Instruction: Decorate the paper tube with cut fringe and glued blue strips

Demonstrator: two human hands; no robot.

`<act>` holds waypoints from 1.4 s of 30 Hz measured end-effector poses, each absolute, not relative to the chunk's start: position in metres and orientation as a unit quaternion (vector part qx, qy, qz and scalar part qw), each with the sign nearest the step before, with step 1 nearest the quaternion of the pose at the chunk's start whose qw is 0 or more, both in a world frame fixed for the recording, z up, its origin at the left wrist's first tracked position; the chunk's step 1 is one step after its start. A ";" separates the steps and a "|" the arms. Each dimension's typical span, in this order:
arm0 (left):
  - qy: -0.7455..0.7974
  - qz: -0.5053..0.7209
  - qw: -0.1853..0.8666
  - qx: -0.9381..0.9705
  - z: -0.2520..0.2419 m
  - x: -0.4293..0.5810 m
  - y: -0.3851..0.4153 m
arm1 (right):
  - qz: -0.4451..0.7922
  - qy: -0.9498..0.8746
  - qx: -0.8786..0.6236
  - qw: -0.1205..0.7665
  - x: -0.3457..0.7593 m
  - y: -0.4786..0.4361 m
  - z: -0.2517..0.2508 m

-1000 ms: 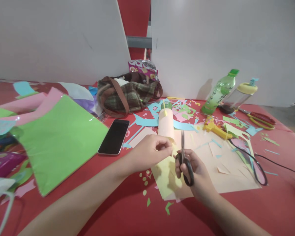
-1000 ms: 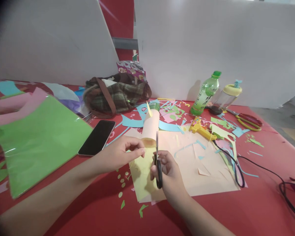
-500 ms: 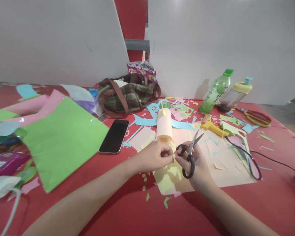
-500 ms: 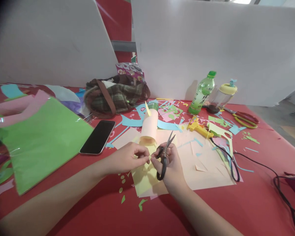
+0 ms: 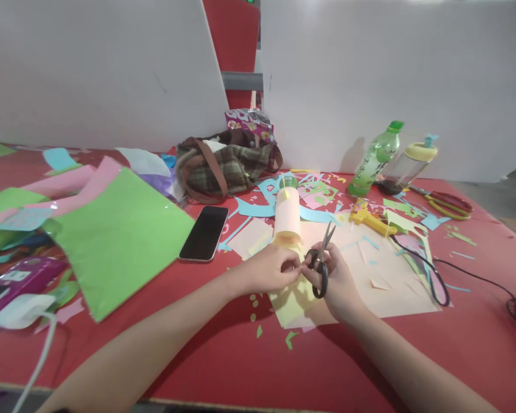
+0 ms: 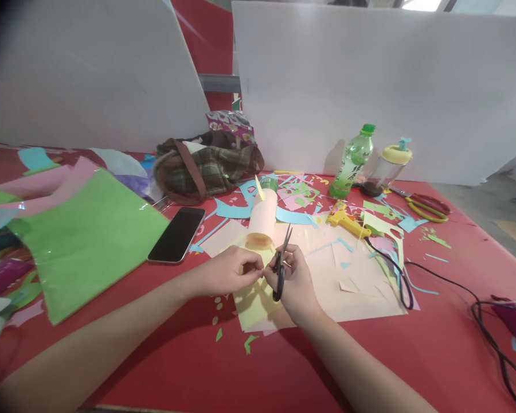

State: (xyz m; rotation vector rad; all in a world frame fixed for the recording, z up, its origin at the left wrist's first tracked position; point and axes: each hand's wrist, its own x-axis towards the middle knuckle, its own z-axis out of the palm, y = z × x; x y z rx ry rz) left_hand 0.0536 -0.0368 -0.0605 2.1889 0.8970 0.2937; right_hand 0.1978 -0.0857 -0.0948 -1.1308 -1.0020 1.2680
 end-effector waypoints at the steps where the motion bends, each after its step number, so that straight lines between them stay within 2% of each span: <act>1: 0.344 0.120 0.372 0.853 -0.061 0.052 -0.037 | 0.539 -0.424 -0.478 0.549 0.197 -0.087 -0.094; 7: 0.352 0.184 0.375 0.838 -0.070 0.045 -0.046 | 0.563 -0.428 -0.482 0.517 0.190 -0.092 -0.092; 13: 0.364 0.195 0.394 0.822 -0.076 0.036 -0.054 | 0.568 -0.468 -0.469 0.488 0.186 -0.096 -0.095; 16: 0.381 0.159 0.401 0.818 -0.074 0.023 -0.048 | 0.561 -0.478 -0.475 0.482 0.185 -0.096 -0.095; 19: 0.358 0.062 0.448 0.817 -0.071 0.005 -0.038 | 0.546 -0.484 -0.484 0.482 0.186 -0.095 -0.095; 24: 0.377 -0.002 0.345 0.859 -0.070 -0.012 -0.028 | 0.530 -0.504 -0.492 0.473 0.188 -0.093 -0.099; 28: 0.395 -0.034 0.301 0.867 -0.072 -0.014 -0.027 | 0.523 -0.514 -0.498 0.463 0.191 -0.091 -0.102; 33: 0.393 -0.057 0.279 0.874 -0.071 -0.015 -0.027 | 0.515 -0.519 -0.512 0.451 0.194 -0.089 -0.101; 42: 0.347 -0.007 0.270 0.898 -0.069 -0.022 -0.023 | 0.488 -0.543 -0.527 0.434 0.197 -0.087 -0.104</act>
